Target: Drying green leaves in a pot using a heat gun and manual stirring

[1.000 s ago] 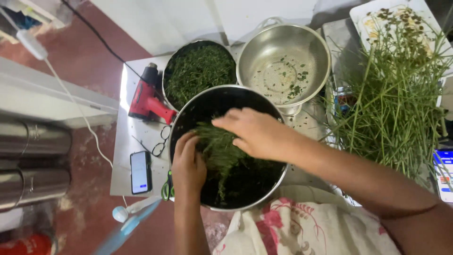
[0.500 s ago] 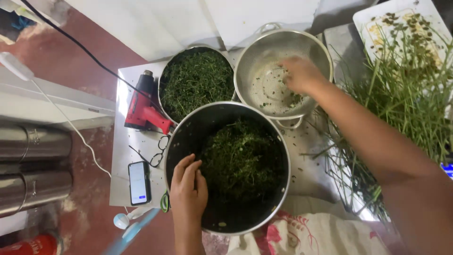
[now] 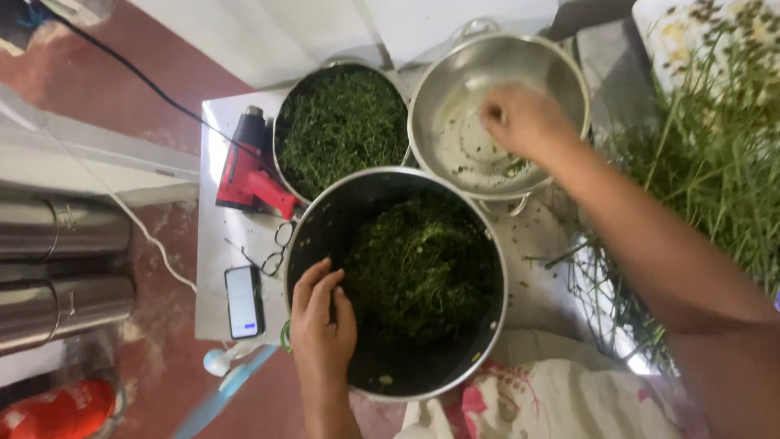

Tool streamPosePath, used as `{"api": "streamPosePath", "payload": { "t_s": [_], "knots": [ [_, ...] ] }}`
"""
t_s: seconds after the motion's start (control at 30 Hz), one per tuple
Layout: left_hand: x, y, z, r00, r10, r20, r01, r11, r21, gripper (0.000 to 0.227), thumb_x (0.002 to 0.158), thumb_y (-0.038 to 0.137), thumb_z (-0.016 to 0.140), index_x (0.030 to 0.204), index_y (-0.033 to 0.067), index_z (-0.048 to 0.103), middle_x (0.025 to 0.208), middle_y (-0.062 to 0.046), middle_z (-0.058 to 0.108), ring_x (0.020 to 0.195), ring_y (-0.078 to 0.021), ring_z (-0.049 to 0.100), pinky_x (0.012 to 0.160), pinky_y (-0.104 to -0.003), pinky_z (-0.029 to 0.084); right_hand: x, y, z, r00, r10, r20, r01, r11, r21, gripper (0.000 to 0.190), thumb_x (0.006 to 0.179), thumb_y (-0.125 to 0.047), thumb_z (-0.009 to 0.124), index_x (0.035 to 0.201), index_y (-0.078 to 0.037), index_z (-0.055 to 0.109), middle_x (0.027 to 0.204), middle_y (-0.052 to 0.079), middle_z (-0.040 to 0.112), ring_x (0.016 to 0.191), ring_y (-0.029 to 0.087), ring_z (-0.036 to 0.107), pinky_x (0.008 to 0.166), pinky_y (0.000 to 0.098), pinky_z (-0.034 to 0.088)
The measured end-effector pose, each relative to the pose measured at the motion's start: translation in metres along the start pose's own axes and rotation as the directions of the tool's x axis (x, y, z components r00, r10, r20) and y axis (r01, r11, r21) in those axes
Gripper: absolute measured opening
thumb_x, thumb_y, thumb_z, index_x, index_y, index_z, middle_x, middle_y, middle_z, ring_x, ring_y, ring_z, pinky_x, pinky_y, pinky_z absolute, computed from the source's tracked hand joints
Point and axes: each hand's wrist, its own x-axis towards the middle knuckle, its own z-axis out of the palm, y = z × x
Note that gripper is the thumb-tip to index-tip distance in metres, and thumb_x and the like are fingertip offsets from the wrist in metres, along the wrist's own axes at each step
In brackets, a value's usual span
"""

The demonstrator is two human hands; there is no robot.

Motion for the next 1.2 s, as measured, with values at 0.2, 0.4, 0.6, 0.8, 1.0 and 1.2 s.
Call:
{"api": "streamPosePath", "payload": {
  "t_s": [0.2,0.4,0.6,0.8,1.0,1.2],
  "knots": [
    [0.003,-0.006,0.005,0.982,0.101,-0.162,-0.115,0.99,-0.081,0.028,0.089,-0.003,0.062,0.113,0.007,0.072,0.129,-0.016,0.062,0.12,-0.0388,0.066,0.097,-0.047,0.058,-0.071,-0.092,0.012,0.45,-0.884,0.125,0.805,0.462,0.372,0.017,0.088,-0.004,0.07,0.104,0.001,0.069,0.097,0.025,0.07,0.1,0.045,0.068,0.09,0.0547,0.054],
    [-0.005,-0.011,0.003,0.975,0.077,-0.207,-0.101,0.989,-0.11,0.043,0.085,-0.002,0.06,0.124,0.0138,0.07,0.14,-0.017,0.056,0.134,-0.0402,0.055,0.11,-0.048,0.045,-0.054,-0.116,0.148,0.524,-0.593,0.611,0.85,0.407,-0.334,0.122,0.047,-0.021,0.104,0.154,-0.029,0.046,0.161,0.025,0.033,0.134,0.063,0.043,0.084,0.0706,0.059],
    [-0.01,-0.017,0.01,0.958,0.083,-0.273,-0.145,0.966,-0.214,0.046,0.081,-0.003,0.063,0.124,0.0119,0.069,0.139,-0.02,0.056,0.132,-0.0434,0.056,0.111,-0.051,0.045,-0.032,-0.083,0.217,0.523,-0.409,0.748,0.844,0.369,-0.389,0.107,0.047,-0.001,0.095,0.143,-0.028,0.059,0.151,0.026,0.049,0.118,0.052,0.064,0.08,0.0553,0.065],
    [-0.01,-0.017,0.008,0.965,0.106,-0.24,-0.174,0.943,-0.285,0.051,0.081,-0.008,0.057,0.127,0.0116,0.067,0.139,-0.019,0.055,0.134,-0.0413,0.053,0.104,-0.043,0.053,-0.094,-0.132,0.042,0.488,-0.57,0.661,0.817,0.565,-0.116,0.071,0.069,-0.005,0.076,0.133,-0.032,0.063,0.142,0.019,0.05,0.111,0.055,0.064,0.089,0.0592,0.061],
    [-0.01,-0.014,0.0,0.991,0.081,-0.11,-0.119,0.907,-0.404,0.056,0.086,-0.011,0.05,0.136,0.0115,0.06,0.143,-0.022,0.051,0.136,-0.0494,0.047,0.107,-0.058,0.046,-0.161,-0.184,-0.073,0.635,-0.435,0.639,0.653,0.744,-0.142,0.089,0.078,0.01,0.071,0.153,-0.032,0.05,0.167,0.012,0.031,0.051,0.017,0.075,0.046,0.0244,0.066],
    [-0.009,-0.013,-0.005,0.989,0.137,-0.051,-0.146,0.941,-0.307,0.05,0.087,-0.008,0.047,0.132,0.0081,0.058,0.143,-0.023,0.05,0.131,-0.0381,0.053,0.109,-0.046,0.045,-0.168,-0.189,-0.144,0.8,-0.371,0.472,0.543,0.781,-0.307,0.058,0.073,-0.014,0.074,0.122,-0.044,0.068,0.123,-0.023,0.073,0.114,0.0,0.072,0.093,0.0333,0.078]
  ]
}}
